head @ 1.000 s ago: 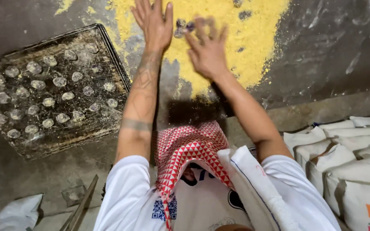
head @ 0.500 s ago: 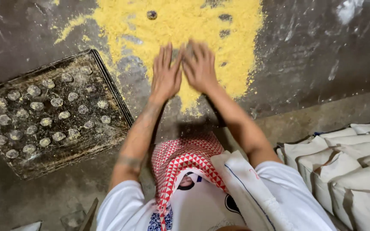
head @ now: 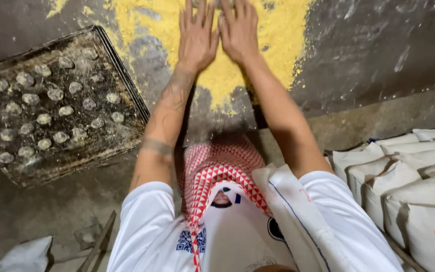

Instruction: The person repeatedly picks up small dark dough balls, rolls them in a pile of yellow powder on a metal table, and places the coated balls onto a metal baking tray. The process continues until the tray is filled with coated dough balls.

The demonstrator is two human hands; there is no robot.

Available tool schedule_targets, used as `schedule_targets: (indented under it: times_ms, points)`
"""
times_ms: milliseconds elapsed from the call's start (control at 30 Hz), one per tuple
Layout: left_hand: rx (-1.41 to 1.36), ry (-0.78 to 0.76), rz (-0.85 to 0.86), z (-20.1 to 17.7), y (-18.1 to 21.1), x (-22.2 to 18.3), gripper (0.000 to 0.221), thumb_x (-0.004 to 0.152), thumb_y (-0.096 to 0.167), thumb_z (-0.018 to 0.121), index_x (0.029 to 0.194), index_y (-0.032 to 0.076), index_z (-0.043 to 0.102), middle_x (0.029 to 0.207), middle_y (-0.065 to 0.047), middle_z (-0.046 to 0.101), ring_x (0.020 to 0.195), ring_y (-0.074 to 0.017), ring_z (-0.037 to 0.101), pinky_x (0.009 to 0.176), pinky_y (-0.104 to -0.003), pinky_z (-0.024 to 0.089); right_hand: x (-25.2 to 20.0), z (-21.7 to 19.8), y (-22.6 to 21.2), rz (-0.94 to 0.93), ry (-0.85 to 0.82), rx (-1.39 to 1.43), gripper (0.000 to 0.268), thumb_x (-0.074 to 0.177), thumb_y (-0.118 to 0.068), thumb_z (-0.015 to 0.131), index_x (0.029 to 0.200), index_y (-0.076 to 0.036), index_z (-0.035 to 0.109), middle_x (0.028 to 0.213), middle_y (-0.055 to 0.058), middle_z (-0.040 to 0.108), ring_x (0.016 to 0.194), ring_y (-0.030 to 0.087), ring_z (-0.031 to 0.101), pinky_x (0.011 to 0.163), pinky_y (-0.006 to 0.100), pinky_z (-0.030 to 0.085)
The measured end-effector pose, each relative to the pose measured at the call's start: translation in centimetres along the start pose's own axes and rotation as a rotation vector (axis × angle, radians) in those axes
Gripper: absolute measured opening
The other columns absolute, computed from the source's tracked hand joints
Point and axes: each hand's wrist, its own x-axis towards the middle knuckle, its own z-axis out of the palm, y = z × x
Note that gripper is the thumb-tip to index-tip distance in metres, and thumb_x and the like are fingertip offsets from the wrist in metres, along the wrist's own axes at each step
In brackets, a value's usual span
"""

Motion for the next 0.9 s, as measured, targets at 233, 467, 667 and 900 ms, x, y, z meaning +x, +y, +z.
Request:
schedule_targets:
  times_ms: [233,467,667,900]
  points:
    - [-0.009,0.086,0.091,5.1,-0.3,-13.6,0.068,0.102,0.015,0.062,0.165,0.025,0.038,0.172,-0.014,0.013,0.155,-0.0449,0.017,0.125,-0.062,0.023,-13.8,4.3,2.5,-0.278,0.038,-0.176,0.064,0.098,-0.012,0.051,0.161,-0.021,0.048,0.17,0.014,0.026,0.154,0.042,0.025,0.125,0.063,0.017]
    - [-0.352,0.261,-0.1,7.6,-2.1,-14.0,0.028,0.102,0.011,0.075,0.125,0.01,0.06,0.136,-0.013,0.049,0.125,-0.0292,0.053,0.104,-0.042,0.055,-14.5,7.3,7.2,-0.156,0.298,0.201,0.031,0.11,-0.012,0.064,0.142,-0.015,0.063,0.125,0.012,0.066,0.118,0.028,0.058,0.1,0.041,0.056]
    - [-0.262,0.349,-0.041,4.7,-1.2,-13.1,0.033,0.087,0.003,0.072,0.117,0.003,0.059,0.121,-0.017,0.05,0.112,-0.0311,0.054,0.091,-0.042,0.054,-12.8,2.2,5.8,0.067,0.341,0.449,0.037,0.099,-0.008,0.063,0.133,0.005,0.056,0.115,0.023,0.053,0.108,0.031,0.061,0.094,0.044,0.056]
    - [-0.652,0.355,-0.338,3.6,0.6,-12.7,0.023,0.099,0.004,0.059,0.122,0.005,0.058,0.119,-0.012,0.054,0.111,-0.0253,0.059,0.097,-0.043,0.054,-7.9,1.4,6.0,0.258,0.226,0.616,0.048,0.106,-0.01,0.058,0.15,0.003,0.044,0.134,0.027,0.058,0.121,0.039,0.061,0.101,0.05,0.054]
